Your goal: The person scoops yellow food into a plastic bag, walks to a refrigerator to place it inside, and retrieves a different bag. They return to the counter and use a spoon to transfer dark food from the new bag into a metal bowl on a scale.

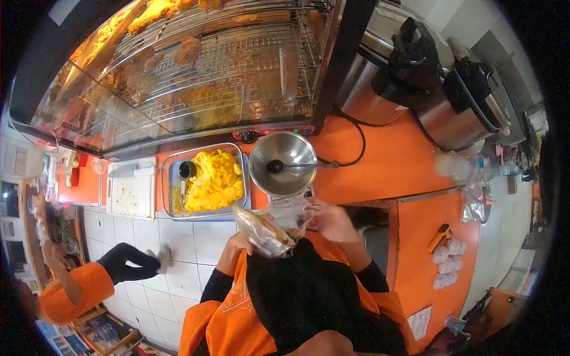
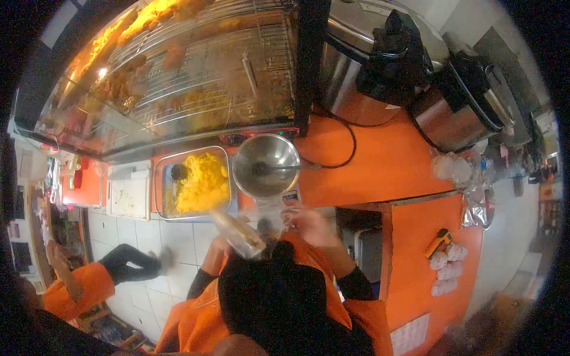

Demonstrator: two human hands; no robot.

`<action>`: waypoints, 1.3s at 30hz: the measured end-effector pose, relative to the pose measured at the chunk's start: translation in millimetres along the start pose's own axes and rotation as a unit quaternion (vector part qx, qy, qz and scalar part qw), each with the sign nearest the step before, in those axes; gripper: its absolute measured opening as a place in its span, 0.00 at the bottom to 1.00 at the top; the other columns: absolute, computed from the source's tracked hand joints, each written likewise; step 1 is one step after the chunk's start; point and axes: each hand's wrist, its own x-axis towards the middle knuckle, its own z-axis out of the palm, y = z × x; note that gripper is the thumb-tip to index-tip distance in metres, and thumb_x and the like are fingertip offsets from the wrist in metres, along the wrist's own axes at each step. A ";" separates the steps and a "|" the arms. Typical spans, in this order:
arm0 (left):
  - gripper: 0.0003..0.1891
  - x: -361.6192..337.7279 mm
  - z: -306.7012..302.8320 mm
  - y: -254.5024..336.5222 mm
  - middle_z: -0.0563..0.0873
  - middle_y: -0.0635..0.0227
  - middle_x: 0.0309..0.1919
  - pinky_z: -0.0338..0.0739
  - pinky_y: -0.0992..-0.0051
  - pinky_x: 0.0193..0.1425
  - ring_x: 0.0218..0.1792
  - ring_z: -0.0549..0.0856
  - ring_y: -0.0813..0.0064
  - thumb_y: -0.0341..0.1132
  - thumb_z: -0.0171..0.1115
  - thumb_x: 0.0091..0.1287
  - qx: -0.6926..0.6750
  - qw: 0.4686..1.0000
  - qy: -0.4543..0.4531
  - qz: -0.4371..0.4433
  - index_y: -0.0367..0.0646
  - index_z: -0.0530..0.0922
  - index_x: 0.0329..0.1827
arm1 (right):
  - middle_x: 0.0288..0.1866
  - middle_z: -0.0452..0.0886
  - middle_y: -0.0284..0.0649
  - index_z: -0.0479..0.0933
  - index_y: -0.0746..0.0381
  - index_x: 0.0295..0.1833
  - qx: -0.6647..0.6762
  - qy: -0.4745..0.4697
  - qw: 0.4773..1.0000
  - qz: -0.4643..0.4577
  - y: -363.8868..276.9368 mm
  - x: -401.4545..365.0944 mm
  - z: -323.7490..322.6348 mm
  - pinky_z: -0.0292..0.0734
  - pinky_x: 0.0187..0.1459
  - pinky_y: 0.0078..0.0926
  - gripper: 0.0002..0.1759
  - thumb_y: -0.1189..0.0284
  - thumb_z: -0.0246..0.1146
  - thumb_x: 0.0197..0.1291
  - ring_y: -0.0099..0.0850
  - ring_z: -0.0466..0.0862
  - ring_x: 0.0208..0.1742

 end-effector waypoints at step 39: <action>0.50 18.1 23.8 -20.7 0.73 0.62 0.58 0.65 0.69 0.63 0.57 0.73 0.70 0.34 0.79 0.38 -0.279 0.953 0.118 0.020 0.34 0.59 0.65 | 0.38 0.76 0.36 0.72 0.66 0.41 -0.503 -0.146 0.797 -0.301 -14.4 24.2 116.5 0.74 0.37 0.20 0.13 0.75 0.66 0.52 0.21 0.77 0.37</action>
